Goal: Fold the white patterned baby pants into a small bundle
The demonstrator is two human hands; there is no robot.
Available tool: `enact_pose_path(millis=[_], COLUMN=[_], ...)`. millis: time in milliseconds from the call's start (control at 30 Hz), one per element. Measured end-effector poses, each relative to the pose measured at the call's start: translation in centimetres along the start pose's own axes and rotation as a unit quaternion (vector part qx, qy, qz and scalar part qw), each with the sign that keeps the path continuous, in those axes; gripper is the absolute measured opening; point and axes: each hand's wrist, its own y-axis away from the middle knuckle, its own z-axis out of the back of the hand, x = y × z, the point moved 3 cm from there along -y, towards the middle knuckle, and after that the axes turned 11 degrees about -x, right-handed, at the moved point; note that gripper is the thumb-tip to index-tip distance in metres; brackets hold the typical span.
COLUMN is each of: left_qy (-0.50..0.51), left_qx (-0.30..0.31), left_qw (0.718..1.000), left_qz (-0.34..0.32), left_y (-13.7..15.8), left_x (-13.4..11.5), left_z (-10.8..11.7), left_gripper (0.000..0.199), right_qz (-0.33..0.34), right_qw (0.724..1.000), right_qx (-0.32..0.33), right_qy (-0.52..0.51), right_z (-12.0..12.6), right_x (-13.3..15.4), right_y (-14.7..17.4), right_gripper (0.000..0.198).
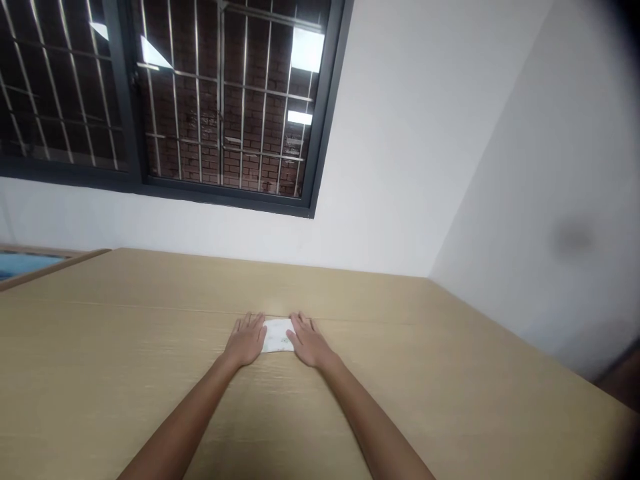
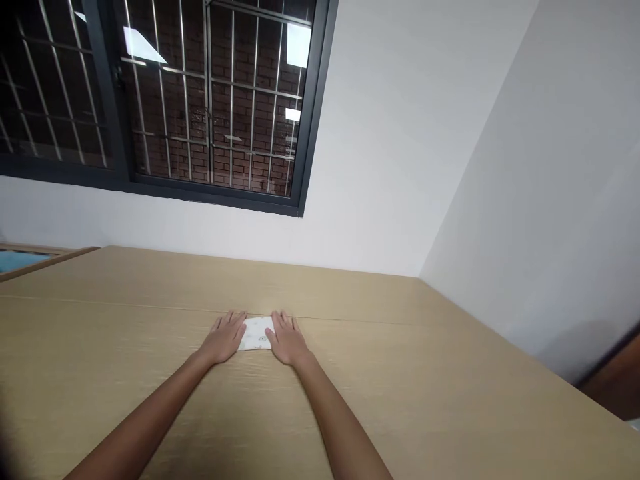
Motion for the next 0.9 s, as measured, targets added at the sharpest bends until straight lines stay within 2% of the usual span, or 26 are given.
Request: enact_pose_path(millis=[167,267,333,400,500,633,900], left_qy=[0.021,0.028,0.03,0.03,0.034,0.039,0.031], left_qx=[-0.033,-0.079,-0.113,-0.132,-0.121,-0.077,-0.047], left_qw=[0.999,0.994,0.99,0.99,0.992,0.992,0.993], left_qz=[0.037,0.071,0.074,0.048,-0.027,-0.095,-0.105], left_y=[-0.8,-1.7,-2.2,-2.2,-1.7,-0.4,2.5], left_x=[0.5,0.8,0.5,-0.5,-2.7,-4.9,-6.1], left_z=[-0.1,0.6,1.2,1.6,1.3,0.6,2.2], left_gripper=[0.061,0.062,0.061,0.058,0.053,0.046,0.038], right_qz=[-0.063,-0.092,-0.077,-0.035,0.024,0.038,0.02], right_qw=[0.998,0.991,0.983,0.977,0.982,0.991,0.992], right_qx=[-0.029,-0.094,-0.159,-0.202,-0.18,-0.127,-0.114], right_qy=[0.01,-0.021,-0.046,-0.057,-0.042,-0.017,0.039], right_z=[1.3,2.0,2.2,2.0,0.8,-0.7,0.0], right_x=[-2.8,-2.7,-1.7,-0.3,1.4,2.2,4.0], right_y=[1.2,0.9,0.5,0.2,0.1,0.6,3.7], right_gripper=[0.072,0.072,0.068,0.062,0.058,0.059,0.056])
